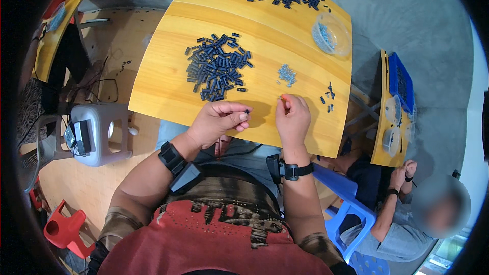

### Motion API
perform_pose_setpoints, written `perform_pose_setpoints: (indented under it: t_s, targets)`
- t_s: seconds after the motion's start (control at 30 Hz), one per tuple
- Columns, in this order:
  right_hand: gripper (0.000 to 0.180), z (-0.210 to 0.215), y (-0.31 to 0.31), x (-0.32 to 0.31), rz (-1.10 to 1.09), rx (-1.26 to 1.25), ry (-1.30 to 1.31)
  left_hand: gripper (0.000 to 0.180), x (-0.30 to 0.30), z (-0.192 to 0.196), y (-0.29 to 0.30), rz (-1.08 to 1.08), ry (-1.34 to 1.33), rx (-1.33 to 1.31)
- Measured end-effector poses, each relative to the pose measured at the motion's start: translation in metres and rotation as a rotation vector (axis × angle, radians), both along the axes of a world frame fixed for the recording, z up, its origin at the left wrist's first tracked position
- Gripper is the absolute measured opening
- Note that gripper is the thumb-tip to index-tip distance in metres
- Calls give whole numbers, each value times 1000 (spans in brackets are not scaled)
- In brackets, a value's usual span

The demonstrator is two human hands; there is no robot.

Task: Manually assembling small plastic or rubber components by joining small cylindrical pieces with matching connectors.

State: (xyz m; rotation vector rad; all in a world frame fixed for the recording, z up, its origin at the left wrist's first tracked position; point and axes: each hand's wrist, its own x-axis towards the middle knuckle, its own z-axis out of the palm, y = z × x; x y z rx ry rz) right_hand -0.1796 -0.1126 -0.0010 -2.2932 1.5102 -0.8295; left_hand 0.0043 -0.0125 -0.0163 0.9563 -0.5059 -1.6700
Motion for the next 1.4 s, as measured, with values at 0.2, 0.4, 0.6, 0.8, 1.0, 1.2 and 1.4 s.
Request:
perform_pose_setpoints:
  t_s: [0.2, 0.4, 0.6, 0.8, 1.0, 1.2, 1.4]
  targets:
    - [11, -3, 1, -1, -1, -6, -42, 25, 1, 0, 1, -10, 5, -5]
    - [8, -8, -2, -6, 26, -11, -92, 24, 0, 0, 1, 6, -6, -15]
    - [5, -9, -4, -8, 53, -25, -106, 25, -2, 1, 0, 10, -40, 4]
    - [6, -5, -9, -7, 60, -2, -46, 24, -5, 6, 2, 45, -59, 10]
    - [7, 5, -8, -11, 87, 180, -208, 23, -7, 9, 2, 43, -62, 22]
    - [8, 40, 12, -3, 296, 337, -316, 19, -8, 5, 2, 1, -193, -61]
    - [8, 51, 21, 9, 511, 228, -167, 17, -10, 4, 5, -21, -231, -87]
